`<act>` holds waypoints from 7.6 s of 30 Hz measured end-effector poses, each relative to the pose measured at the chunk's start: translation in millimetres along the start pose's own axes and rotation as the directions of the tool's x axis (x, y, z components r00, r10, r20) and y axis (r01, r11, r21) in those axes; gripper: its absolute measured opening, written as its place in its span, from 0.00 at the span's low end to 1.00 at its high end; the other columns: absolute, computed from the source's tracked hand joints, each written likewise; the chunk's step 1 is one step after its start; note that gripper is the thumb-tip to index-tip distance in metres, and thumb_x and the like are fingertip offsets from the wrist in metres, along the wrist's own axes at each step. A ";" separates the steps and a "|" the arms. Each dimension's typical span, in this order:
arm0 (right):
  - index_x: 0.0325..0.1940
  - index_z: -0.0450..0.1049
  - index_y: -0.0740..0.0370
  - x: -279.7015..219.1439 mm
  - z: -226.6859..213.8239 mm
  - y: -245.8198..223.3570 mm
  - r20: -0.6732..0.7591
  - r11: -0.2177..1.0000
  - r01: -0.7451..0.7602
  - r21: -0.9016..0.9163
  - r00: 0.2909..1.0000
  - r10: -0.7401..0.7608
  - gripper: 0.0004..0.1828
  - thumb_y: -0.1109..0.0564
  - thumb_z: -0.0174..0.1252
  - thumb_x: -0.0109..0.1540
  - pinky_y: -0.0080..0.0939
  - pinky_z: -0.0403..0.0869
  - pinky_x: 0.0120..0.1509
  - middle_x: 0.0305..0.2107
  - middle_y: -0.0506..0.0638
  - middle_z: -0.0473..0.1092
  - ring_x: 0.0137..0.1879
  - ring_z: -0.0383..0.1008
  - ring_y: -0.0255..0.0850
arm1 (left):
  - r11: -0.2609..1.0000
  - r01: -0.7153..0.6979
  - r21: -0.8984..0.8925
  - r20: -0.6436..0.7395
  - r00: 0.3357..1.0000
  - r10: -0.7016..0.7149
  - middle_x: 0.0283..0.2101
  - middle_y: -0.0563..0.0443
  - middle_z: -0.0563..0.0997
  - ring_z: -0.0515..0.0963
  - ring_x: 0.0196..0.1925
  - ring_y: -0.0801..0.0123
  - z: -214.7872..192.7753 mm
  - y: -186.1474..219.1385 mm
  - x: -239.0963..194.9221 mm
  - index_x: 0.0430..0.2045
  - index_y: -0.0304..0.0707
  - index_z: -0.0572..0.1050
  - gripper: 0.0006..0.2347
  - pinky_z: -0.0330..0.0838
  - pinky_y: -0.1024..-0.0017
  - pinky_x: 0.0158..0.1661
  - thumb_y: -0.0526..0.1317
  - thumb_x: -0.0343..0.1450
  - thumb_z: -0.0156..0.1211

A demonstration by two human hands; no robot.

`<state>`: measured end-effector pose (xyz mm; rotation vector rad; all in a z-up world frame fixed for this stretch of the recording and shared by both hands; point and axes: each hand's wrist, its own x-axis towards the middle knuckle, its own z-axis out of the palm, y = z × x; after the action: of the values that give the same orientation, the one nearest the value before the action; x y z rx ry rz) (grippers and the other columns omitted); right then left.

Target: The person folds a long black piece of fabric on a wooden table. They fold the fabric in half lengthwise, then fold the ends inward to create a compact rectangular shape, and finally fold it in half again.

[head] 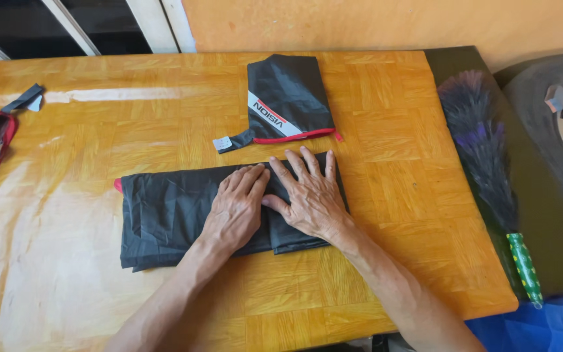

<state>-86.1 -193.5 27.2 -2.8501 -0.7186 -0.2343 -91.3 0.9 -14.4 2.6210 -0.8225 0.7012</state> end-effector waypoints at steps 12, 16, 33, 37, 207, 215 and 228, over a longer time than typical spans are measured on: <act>0.78 0.54 0.59 -0.4 1.1 1.9 0.008 1.000 -0.027 -0.004 1.000 0.027 0.51 0.23 0.48 0.63 0.81 0.37 0.76 0.73 0.67 0.50 0.79 0.45 0.64 | 0.998 0.024 -0.051 -0.030 0.999 -0.026 0.60 0.51 0.77 0.73 0.66 0.58 0.5 1.5 -2.4 0.56 0.43 0.76 0.16 0.66 0.61 0.61 0.41 0.74 0.54; 0.75 0.58 0.67 2.2 -10.6 9.7 -0.154 0.946 -0.105 0.308 0.975 0.159 0.42 0.35 0.52 0.67 0.75 0.45 0.77 0.71 0.73 0.51 0.77 0.49 0.69 | 0.997 0.045 -0.063 -0.024 0.999 -0.046 0.59 0.50 0.79 0.74 0.65 0.57 -1.3 3.0 1.6 0.55 0.42 0.78 0.17 0.66 0.59 0.62 0.46 0.73 0.55; 0.40 0.82 0.61 15.6 59.3 126.5 0.075 0.359 -0.420 0.834 0.729 0.680 0.13 0.52 0.72 0.56 0.26 0.68 0.26 0.22 0.49 0.77 0.28 0.71 0.29 | 0.996 0.074 -0.044 0.007 0.997 -0.074 0.60 0.44 0.79 0.76 0.64 0.53 -1.6 10.0 0.1 0.58 0.39 0.76 0.19 0.68 0.52 0.62 0.50 0.77 0.53; 0.40 0.80 0.60 12.0 40.0 109.6 -0.027 0.507 -0.427 0.749 0.745 0.666 0.13 0.51 0.72 0.57 0.32 0.72 0.31 0.27 0.51 0.78 0.31 0.77 0.34 | 0.994 0.082 -0.072 0.050 0.996 -0.079 0.61 0.41 0.78 0.75 0.65 0.51 -10.9 13.4 3.1 0.59 0.37 0.75 0.24 0.66 0.51 0.64 0.55 0.75 0.54; 0.78 0.57 0.39 36.5 10.0 -14.8 -0.083 0.833 0.551 -0.051 0.829 -0.553 0.33 0.48 0.51 0.67 0.75 0.36 0.78 0.78 0.52 0.47 0.82 0.43 0.56 | 0.257 0.439 -0.861 0.142 0.693 -0.707 0.65 0.46 0.74 0.69 0.64 0.73 -78.8 -48.3 -106.3 0.68 0.43 0.61 0.36 0.61 0.64 0.66 0.23 0.62 0.65; 0.68 0.69 0.57 82.4 -4.9 -29.0 -0.002 0.726 0.376 0.576 0.888 -0.459 0.26 0.51 0.60 0.66 0.61 0.67 0.73 0.66 0.62 0.63 0.70 0.66 0.61 | 0.279 0.450 -0.848 0.092 0.644 -0.760 0.52 0.45 0.82 0.75 0.55 0.71 -81.4 -43.7 -106.2 0.56 0.36 0.74 0.26 0.71 0.59 0.59 0.25 0.61 0.69; 0.72 0.66 0.58 192.1 66.1 -73.2 0.362 0.568 0.020 0.823 0.751 -0.552 0.38 0.63 0.62 0.56 0.33 0.70 0.61 0.56 0.47 0.74 0.55 0.72 0.35 | 0.169 0.477 -0.863 0.164 0.579 -0.799 0.70 0.51 0.67 0.63 0.72 0.72 -66.3 -41.7 -109.6 0.69 0.38 0.60 0.35 0.52 0.71 0.71 0.33 0.63 0.66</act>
<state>52.6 -28.8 12.2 -1.8648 -1.0862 0.8030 -168.6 110.8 -23.4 1.5323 0.1873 0.2915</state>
